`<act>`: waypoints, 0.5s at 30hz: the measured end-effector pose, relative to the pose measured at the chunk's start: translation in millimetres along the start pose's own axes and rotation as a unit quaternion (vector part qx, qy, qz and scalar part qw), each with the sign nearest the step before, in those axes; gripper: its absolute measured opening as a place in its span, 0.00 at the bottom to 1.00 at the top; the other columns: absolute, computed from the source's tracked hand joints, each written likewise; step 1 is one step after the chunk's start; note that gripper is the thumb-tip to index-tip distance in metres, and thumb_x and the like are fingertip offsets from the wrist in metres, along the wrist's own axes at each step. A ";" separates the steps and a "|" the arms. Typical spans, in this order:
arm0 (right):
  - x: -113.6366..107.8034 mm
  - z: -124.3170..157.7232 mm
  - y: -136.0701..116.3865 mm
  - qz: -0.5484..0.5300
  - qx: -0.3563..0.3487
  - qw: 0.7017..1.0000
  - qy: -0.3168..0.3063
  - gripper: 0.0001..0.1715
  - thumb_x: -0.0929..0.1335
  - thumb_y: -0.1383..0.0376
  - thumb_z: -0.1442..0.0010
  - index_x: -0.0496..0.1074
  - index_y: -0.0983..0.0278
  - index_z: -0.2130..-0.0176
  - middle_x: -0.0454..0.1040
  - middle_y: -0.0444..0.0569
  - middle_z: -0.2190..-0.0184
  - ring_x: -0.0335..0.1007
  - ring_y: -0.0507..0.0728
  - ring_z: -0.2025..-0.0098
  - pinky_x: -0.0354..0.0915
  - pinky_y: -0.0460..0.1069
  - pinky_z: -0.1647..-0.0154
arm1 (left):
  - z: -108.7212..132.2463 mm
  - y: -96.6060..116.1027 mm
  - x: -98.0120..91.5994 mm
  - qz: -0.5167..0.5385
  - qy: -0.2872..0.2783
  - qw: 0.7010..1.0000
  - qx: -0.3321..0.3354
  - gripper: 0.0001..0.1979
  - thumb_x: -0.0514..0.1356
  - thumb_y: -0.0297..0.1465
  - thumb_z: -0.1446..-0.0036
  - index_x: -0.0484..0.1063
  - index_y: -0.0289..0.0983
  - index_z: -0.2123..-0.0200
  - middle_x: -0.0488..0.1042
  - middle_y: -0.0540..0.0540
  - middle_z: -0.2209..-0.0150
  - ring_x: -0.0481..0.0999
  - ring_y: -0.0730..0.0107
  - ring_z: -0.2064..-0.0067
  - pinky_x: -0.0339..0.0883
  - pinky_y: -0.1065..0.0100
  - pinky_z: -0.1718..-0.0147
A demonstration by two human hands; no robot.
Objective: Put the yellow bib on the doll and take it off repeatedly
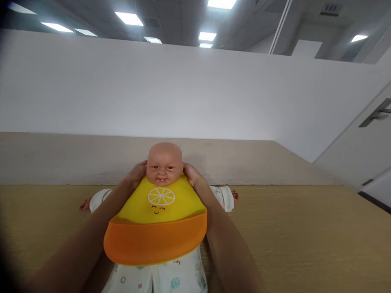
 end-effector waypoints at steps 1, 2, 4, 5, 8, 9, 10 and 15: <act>1.1 1.3 0.4 0.000 0.002 1.000 0.000 0.11 0.65 0.63 0.48 0.71 0.66 0.65 0.76 0.50 0.72 0.72 0.61 0.64 0.68 0.54 0.57 | -1.5 -2.0 -1.3 0.007 0.001 1.000 -0.004 0.17 0.69 0.31 0.64 0.78 0.34 0.66 0.80 0.42 0.71 0.78 0.52 0.66 0.72 0.59 0.68; 2.3 2.3 1.2 0.000 0.007 1.000 -0.003 0.11 0.66 0.62 0.48 0.72 0.66 0.65 0.76 0.50 0.72 0.72 0.61 0.64 0.68 0.54 0.57 | -2.9 -3.8 -2.7 0.013 0.003 1.000 -0.007 0.17 0.69 0.30 0.64 0.77 0.34 0.66 0.80 0.42 0.71 0.79 0.53 0.67 0.72 0.60 0.69; 4.1 3.3 3.5 0.005 0.023 1.000 -0.009 0.13 0.67 0.61 0.49 0.72 0.66 0.65 0.76 0.51 0.72 0.72 0.62 0.65 0.69 0.55 0.57 | -5.5 -7.1 -5.3 0.023 0.009 1.000 -0.012 0.18 0.69 0.29 0.65 0.77 0.34 0.65 0.80 0.43 0.70 0.79 0.55 0.68 0.72 0.61 0.70; 4.5 3.5 4.6 0.008 0.032 0.999 -0.009 0.14 0.67 0.60 0.50 0.72 0.66 0.65 0.76 0.52 0.72 0.72 0.62 0.65 0.69 0.56 0.57 | -6.7 -8.7 -6.4 0.027 0.010 0.999 -0.017 0.19 0.69 0.28 0.66 0.77 0.35 0.65 0.80 0.43 0.70 0.79 0.56 0.69 0.72 0.61 0.70; 4.5 3.0 3.9 0.011 0.024 1.000 -0.007 0.12 0.66 0.62 0.51 0.72 0.66 0.66 0.76 0.52 0.72 0.72 0.62 0.65 0.68 0.56 0.57 | -9.2 -12.8 -7.6 0.034 0.010 0.999 -0.032 0.20 0.69 0.26 0.67 0.76 0.35 0.64 0.80 0.44 0.70 0.79 0.56 0.68 0.72 0.61 0.70; 4.7 2.8 2.8 0.009 0.014 1.000 -0.010 0.11 0.66 0.63 0.51 0.71 0.66 0.66 0.76 0.51 0.72 0.72 0.62 0.65 0.68 0.55 0.57 | -9.5 -13.8 -7.4 0.035 0.009 0.999 -0.037 0.20 0.69 0.26 0.67 0.76 0.35 0.65 0.80 0.44 0.70 0.79 0.55 0.68 0.72 0.60 0.69; 4.8 2.7 1.8 0.005 0.004 1.000 -0.014 0.10 0.66 0.64 0.50 0.71 0.66 0.66 0.76 0.51 0.72 0.72 0.61 0.64 0.68 0.54 0.56 | -9.4 -14.6 -6.9 0.037 0.009 0.998 -0.041 0.20 0.69 0.26 0.67 0.76 0.35 0.65 0.80 0.44 0.71 0.79 0.55 0.67 0.72 0.60 0.69; 3.1 0.4 0.8 0.003 -0.016 0.999 -0.038 0.10 0.65 0.63 0.47 0.72 0.65 0.65 0.76 0.48 0.72 0.71 0.60 0.63 0.67 0.53 0.56 | -4.2 -11.7 -2.7 0.041 0.009 0.998 -0.050 0.20 0.69 0.26 0.68 0.76 0.35 0.65 0.80 0.44 0.72 0.79 0.54 0.65 0.72 0.60 0.68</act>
Point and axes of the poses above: each hand's wrist, its own z-axis away from the middle knuckle, its own x-axis out of the palm, y = z × x, the point moved 5 cm from there along -z, towards the middle knuckle
